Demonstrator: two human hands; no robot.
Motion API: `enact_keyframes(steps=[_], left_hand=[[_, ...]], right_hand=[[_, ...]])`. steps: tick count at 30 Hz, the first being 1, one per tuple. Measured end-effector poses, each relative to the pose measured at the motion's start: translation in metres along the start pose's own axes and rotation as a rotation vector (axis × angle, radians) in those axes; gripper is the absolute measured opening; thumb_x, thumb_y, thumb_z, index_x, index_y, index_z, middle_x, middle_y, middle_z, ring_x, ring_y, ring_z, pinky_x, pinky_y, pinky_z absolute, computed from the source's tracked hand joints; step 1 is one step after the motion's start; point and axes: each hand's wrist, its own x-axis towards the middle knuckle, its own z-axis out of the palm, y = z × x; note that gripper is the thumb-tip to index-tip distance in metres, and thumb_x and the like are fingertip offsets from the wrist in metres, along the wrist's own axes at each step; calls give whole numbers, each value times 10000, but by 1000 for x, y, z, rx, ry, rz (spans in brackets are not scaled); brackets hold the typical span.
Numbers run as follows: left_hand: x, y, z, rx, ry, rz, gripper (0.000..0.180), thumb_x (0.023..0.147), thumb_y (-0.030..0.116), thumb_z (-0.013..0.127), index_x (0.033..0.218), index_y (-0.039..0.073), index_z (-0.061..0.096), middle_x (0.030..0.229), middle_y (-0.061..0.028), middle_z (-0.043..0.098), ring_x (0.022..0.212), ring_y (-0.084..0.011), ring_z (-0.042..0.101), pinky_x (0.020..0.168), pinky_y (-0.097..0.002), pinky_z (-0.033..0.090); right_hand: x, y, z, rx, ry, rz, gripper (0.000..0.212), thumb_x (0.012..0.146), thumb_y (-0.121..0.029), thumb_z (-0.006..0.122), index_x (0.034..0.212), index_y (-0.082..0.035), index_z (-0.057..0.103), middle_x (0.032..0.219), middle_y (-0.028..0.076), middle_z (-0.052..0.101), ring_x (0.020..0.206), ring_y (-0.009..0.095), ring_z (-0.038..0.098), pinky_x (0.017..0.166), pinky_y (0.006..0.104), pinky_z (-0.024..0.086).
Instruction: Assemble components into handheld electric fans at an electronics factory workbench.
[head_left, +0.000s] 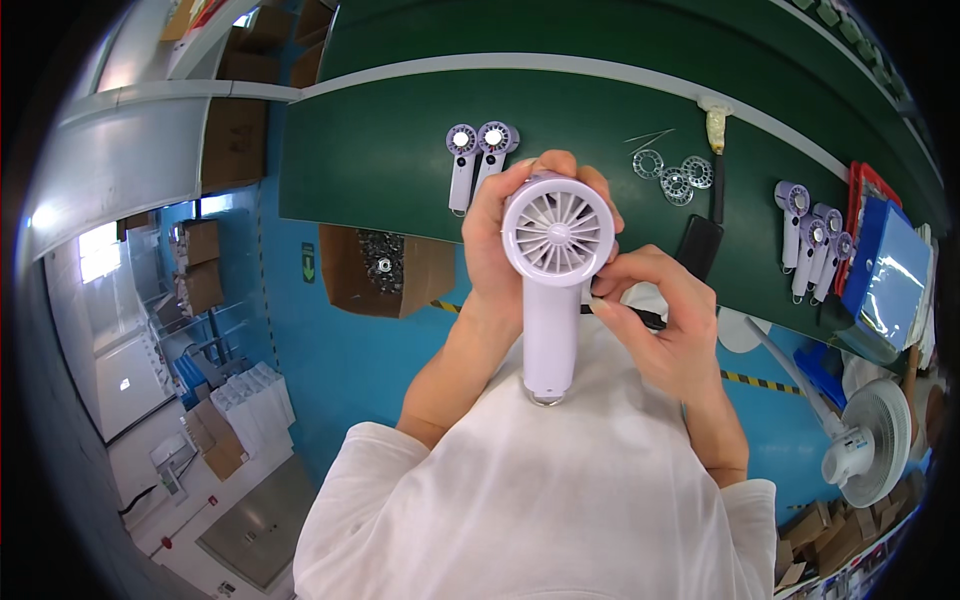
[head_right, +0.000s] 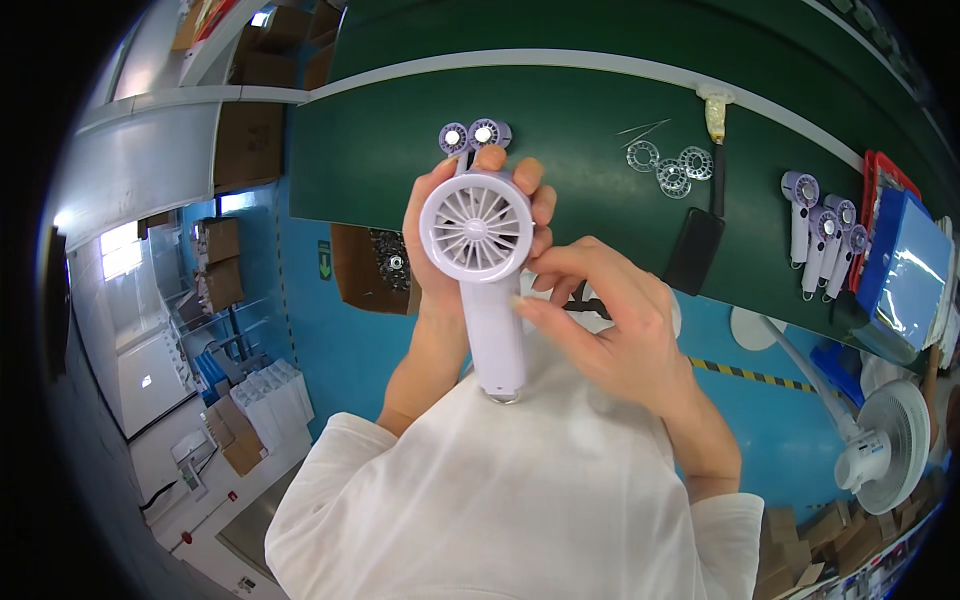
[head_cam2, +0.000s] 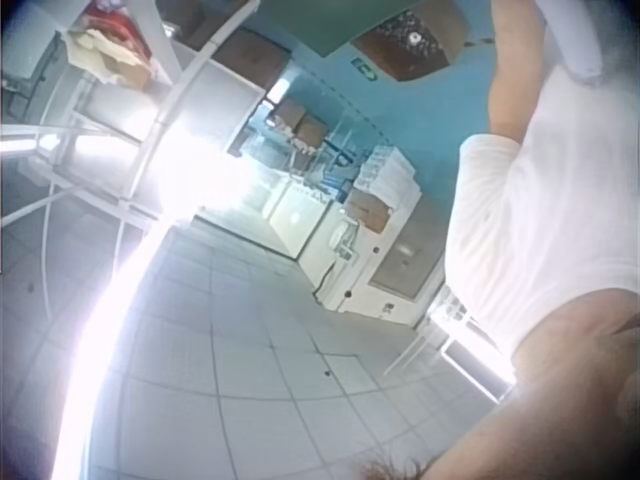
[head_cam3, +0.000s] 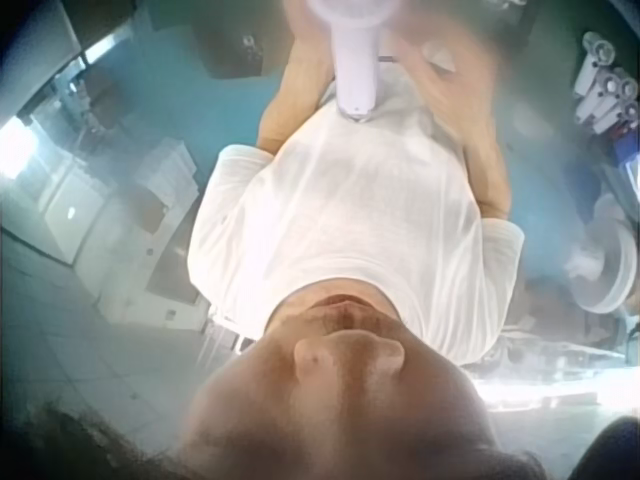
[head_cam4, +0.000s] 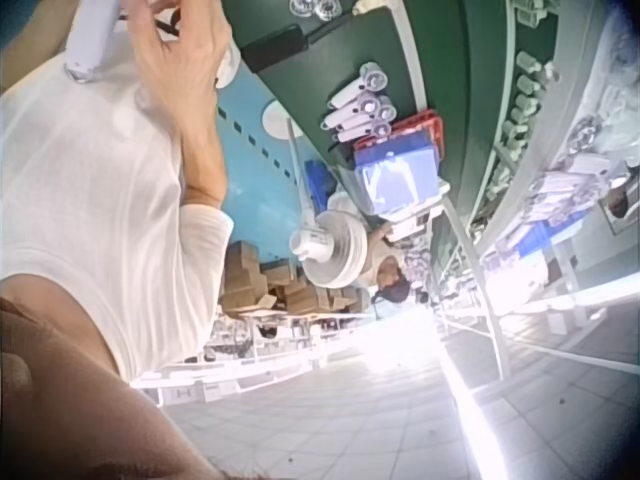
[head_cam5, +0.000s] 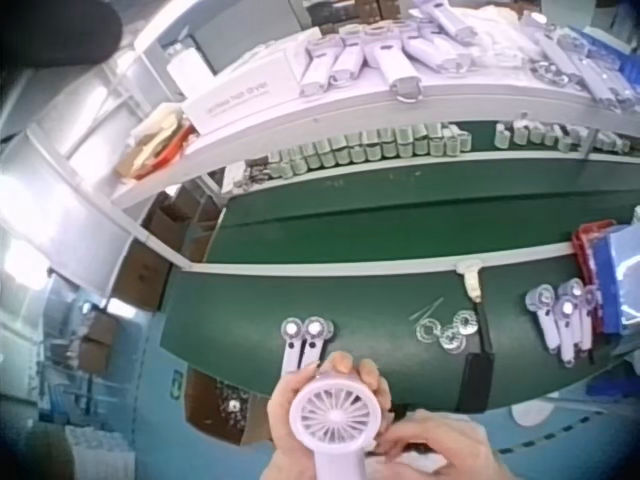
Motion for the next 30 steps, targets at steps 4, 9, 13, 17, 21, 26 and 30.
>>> enact_keyframes(steps=[4,9,13,17,21,26,30], left_hand=[[-2,9,-5,27,29,43,311,957,395,427,901,100,509,932,-160,603,845,-317,633,617,-417,547],[-4,17,-15,44,-11,59,307,956,386,446,955,101,562,952,-138,605,873,-312,621,636,-417,548],[-6,21,-9,40,58,10,321,954,382,460,927,78,563,917,-174,615,825,-322,651,618,-424,567],[-15,21,-10,-6,24,67,331,971,339,409,967,68,599,919,-175,627,828,-328,678,618,-431,592],[-13,21,-10,19,12,91,333,966,334,413,961,63,606,923,-178,633,825,-330,677,619,-430,591],[-6,20,-11,11,49,34,339,966,338,419,978,68,623,941,-178,648,828,-330,679,624,-431,587],[-2,21,-13,11,69,0,342,969,344,427,985,74,636,953,-176,660,834,-331,683,630,-433,582]], right_hand=[[18,59,-1,355,111,356,274,990,-240,559,977,21,641,778,64,650,646,114,594,629,265,491],[57,271,-28,-197,387,674,406,935,-381,632,958,20,688,736,131,694,725,214,703,621,356,539],[83,343,-63,-903,333,940,727,865,-687,523,980,5,714,985,258,704,976,423,678,838,516,532],[106,340,-57,-939,251,938,628,840,-602,617,1103,-36,684,1120,223,686,1066,398,656,895,498,524],[116,348,-55,-880,236,984,451,819,-413,670,1095,-57,693,1081,184,708,1050,372,671,922,466,519],[103,343,-70,-429,322,724,375,832,-338,725,979,3,669,881,143,730,773,240,697,732,332,530],[80,258,-71,64,324,582,255,915,-244,698,940,-15,588,893,112,723,714,118,665,647,234,482]])
